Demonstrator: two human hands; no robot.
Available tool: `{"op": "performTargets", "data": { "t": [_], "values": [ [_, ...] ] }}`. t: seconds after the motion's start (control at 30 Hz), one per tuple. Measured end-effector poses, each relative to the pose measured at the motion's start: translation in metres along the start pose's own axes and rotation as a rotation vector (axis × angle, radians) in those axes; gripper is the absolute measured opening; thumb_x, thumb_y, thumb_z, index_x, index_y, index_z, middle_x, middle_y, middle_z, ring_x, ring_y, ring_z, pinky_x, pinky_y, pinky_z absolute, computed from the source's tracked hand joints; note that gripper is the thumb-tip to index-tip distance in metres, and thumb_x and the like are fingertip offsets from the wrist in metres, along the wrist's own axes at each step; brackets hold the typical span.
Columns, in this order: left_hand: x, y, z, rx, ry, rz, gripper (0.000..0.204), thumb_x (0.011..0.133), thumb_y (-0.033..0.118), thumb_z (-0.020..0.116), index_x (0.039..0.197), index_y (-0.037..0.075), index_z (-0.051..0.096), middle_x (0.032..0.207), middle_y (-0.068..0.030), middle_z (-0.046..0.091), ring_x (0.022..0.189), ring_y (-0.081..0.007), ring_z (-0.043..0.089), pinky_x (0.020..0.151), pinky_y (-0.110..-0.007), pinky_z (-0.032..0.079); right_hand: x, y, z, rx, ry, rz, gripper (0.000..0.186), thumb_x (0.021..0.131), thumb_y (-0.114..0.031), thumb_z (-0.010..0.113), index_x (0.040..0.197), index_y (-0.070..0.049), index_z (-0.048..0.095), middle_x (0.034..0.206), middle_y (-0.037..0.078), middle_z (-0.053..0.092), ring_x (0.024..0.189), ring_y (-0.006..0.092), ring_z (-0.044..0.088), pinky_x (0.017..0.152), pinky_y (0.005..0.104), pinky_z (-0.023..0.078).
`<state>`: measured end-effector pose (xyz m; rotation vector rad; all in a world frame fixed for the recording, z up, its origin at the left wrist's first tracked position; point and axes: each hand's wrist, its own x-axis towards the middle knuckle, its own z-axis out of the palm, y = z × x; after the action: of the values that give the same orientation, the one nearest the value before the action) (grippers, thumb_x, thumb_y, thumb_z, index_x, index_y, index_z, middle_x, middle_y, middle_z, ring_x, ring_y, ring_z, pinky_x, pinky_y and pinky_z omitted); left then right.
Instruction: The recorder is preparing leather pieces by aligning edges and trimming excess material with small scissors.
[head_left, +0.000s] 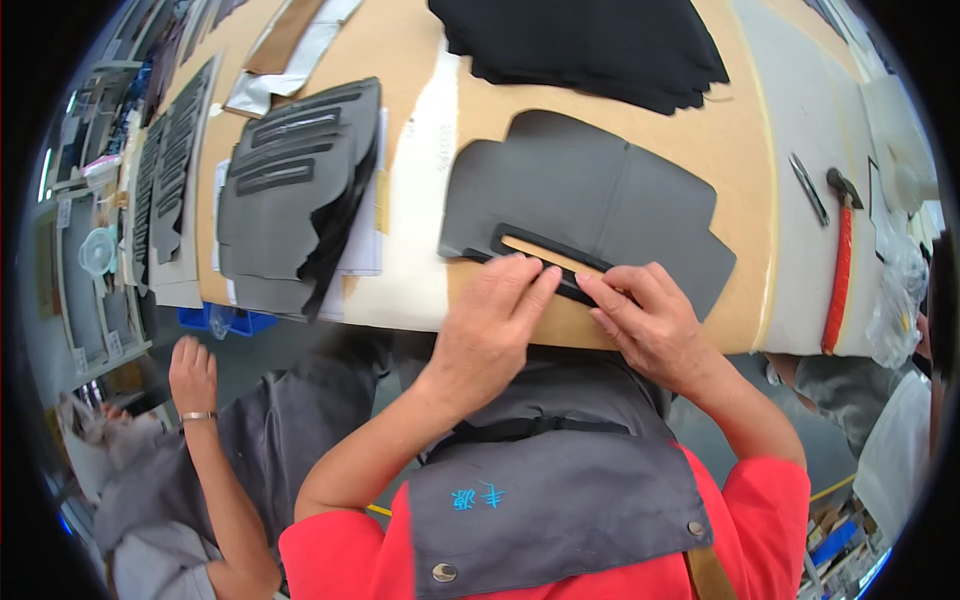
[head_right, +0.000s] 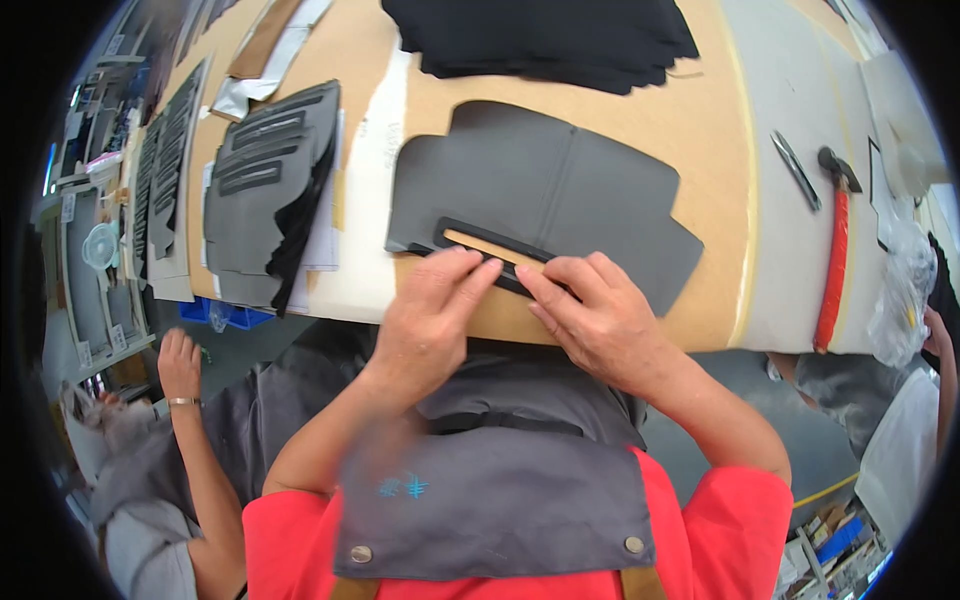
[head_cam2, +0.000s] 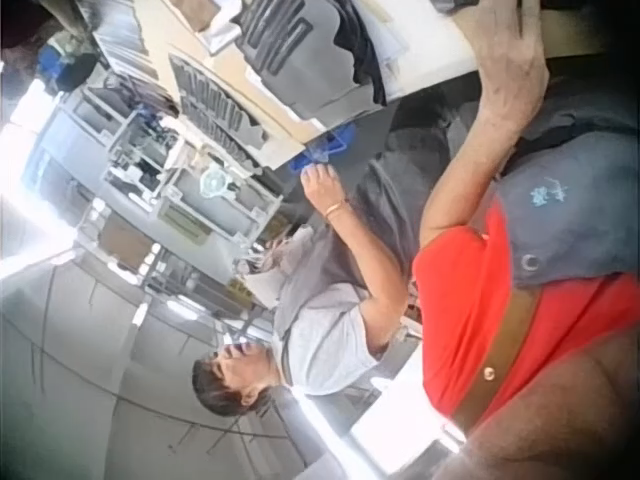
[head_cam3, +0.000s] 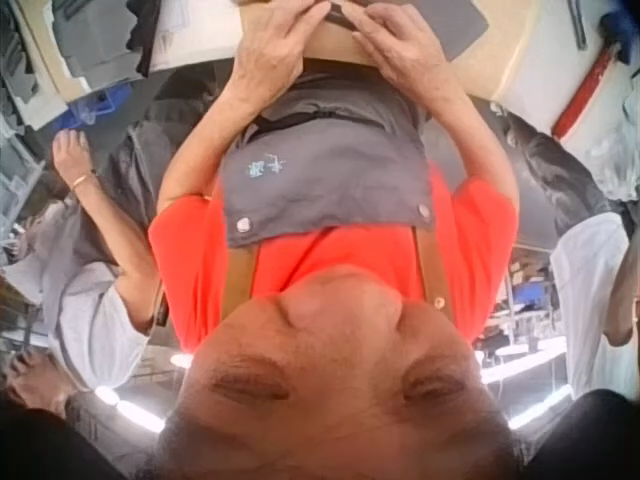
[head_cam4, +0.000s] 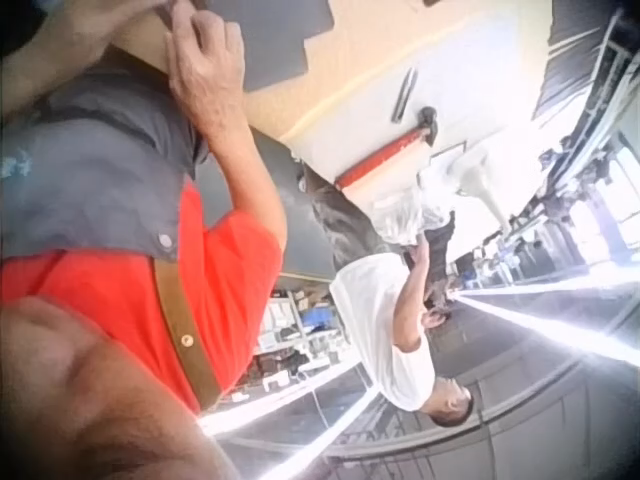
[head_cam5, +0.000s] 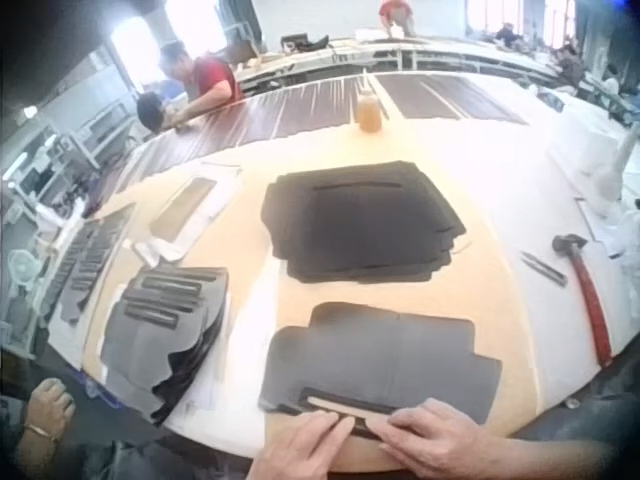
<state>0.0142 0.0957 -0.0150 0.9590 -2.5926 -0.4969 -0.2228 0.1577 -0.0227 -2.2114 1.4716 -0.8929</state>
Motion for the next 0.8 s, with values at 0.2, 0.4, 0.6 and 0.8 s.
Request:
{"op": "performTargets", "data": {
  "t": [0.2, 0.4, 0.6, 0.8],
  "values": [
    [-0.003, 0.028, 0.02, -0.062, 0.038, 0.039, 0.052, 0.082, 0.002, 0.063, 0.134, -0.005, 0.062, 0.127, -0.0178, 0.059, 0.124, -0.0349, 0.057, 0.11, -0.044, 0.048, -0.01, 0.005, -0.011, -0.13, -0.047, -0.018, 0.042, 0.081, -0.005, 0.079, 0.122, -0.002, 0.071, 0.11, 0.009, 0.063, 0.09, 0.0275, 0.06, 0.08, 0.0387, 0.052],
    [-0.001, 0.011, 0.006, -0.046, 0.087, 0.071, 0.047, 0.084, 0.004, 0.066, 0.131, -0.004, 0.064, 0.125, -0.0175, 0.06, 0.119, -0.0348, 0.059, 0.104, -0.044, 0.049, -0.016, 0.005, -0.008, -0.16, -0.067, -0.018, 0.052, 0.079, -0.014, 0.082, 0.128, -0.003, 0.068, 0.118, 0.01, 0.063, 0.102, 0.0306, 0.059, 0.088, 0.0438, 0.049],
    [-0.016, -0.019, -0.016, 0.053, 0.106, -0.005, 0.038, 0.088, 0.002, 0.07, 0.126, 0.004, 0.069, 0.12, -0.01, 0.063, 0.112, -0.0305, 0.061, 0.095, -0.043, 0.049, -0.006, 0.001, -0.01, -0.152, -0.064, -0.033, 0.057, 0.077, -0.02, 0.084, 0.13, -0.005, 0.068, 0.118, 0.008, 0.063, 0.099, 0.0281, 0.059, 0.083, 0.0414, 0.048],
    [-0.021, -0.018, -0.007, 0.04, 0.096, 0.037, 0.042, 0.088, 0.002, 0.072, 0.129, 0.008, 0.07, 0.119, -0.0075, 0.062, 0.11, -0.026, 0.06, 0.095, -0.04, 0.047, 0.007, -0.007, 0.008, -0.093, -0.049, -0.055, 0.047, 0.083, -0.013, 0.081, 0.128, -0.004, 0.069, 0.11, 0.007, 0.061, 0.087, 0.0234, 0.057, 0.075, 0.0361, 0.048]
  ]
}}
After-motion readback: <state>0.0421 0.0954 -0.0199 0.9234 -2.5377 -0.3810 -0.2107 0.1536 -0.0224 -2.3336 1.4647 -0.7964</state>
